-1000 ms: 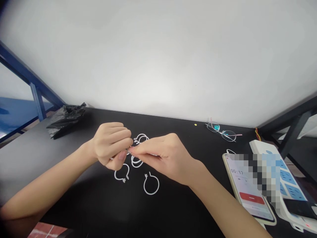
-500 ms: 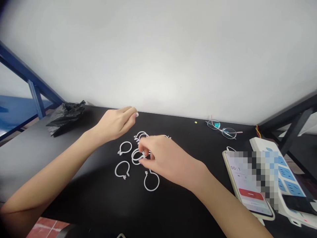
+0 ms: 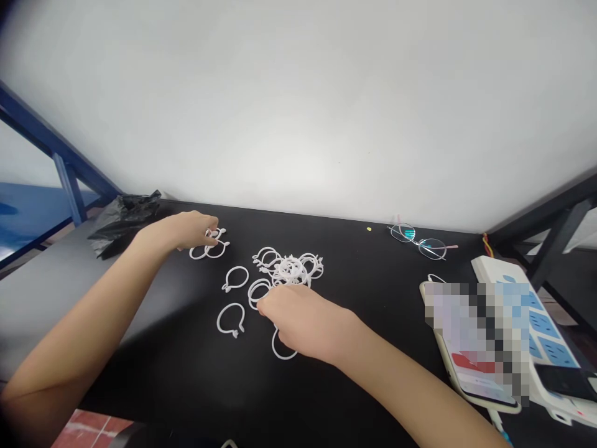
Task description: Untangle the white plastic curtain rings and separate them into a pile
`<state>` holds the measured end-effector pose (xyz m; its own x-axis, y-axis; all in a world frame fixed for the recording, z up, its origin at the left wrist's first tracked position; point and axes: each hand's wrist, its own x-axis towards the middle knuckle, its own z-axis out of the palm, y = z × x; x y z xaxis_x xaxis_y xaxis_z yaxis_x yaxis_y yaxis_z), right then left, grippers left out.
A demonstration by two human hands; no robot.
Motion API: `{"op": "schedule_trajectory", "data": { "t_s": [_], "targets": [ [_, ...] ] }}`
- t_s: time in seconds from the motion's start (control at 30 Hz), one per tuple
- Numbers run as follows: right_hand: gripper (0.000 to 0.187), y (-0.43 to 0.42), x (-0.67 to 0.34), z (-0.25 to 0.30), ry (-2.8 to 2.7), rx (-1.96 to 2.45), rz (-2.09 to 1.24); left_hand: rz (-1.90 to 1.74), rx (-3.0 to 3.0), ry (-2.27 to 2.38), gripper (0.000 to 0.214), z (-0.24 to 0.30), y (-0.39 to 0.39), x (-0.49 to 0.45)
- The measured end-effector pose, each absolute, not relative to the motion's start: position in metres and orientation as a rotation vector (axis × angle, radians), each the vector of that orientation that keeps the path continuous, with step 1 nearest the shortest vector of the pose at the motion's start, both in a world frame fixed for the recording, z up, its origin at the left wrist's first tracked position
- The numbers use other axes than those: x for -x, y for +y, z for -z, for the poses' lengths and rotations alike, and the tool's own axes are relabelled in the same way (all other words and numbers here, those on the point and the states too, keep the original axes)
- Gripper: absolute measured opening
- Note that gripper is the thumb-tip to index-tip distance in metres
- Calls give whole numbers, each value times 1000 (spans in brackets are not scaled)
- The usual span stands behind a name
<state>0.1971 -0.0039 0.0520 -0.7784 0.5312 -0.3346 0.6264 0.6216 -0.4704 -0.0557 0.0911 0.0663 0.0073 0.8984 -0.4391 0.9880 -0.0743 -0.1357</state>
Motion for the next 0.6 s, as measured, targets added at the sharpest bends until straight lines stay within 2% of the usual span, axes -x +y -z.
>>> {"op": "schedule_trajectory", "data": {
  "t_s": [0.2,0.4,0.6],
  "targets": [
    [23,-4,-186,-51,2572,-1123,804,646,-2013,1991,36,-66,91,50],
    [26,-4,-183,-49,2536,-1128,803,738,-2045,2002,35,-66,94,49],
    [27,-3,-182,-45,2540,-1150,777,747,-2047,2018,47,-63,98,51]
  ]
}}
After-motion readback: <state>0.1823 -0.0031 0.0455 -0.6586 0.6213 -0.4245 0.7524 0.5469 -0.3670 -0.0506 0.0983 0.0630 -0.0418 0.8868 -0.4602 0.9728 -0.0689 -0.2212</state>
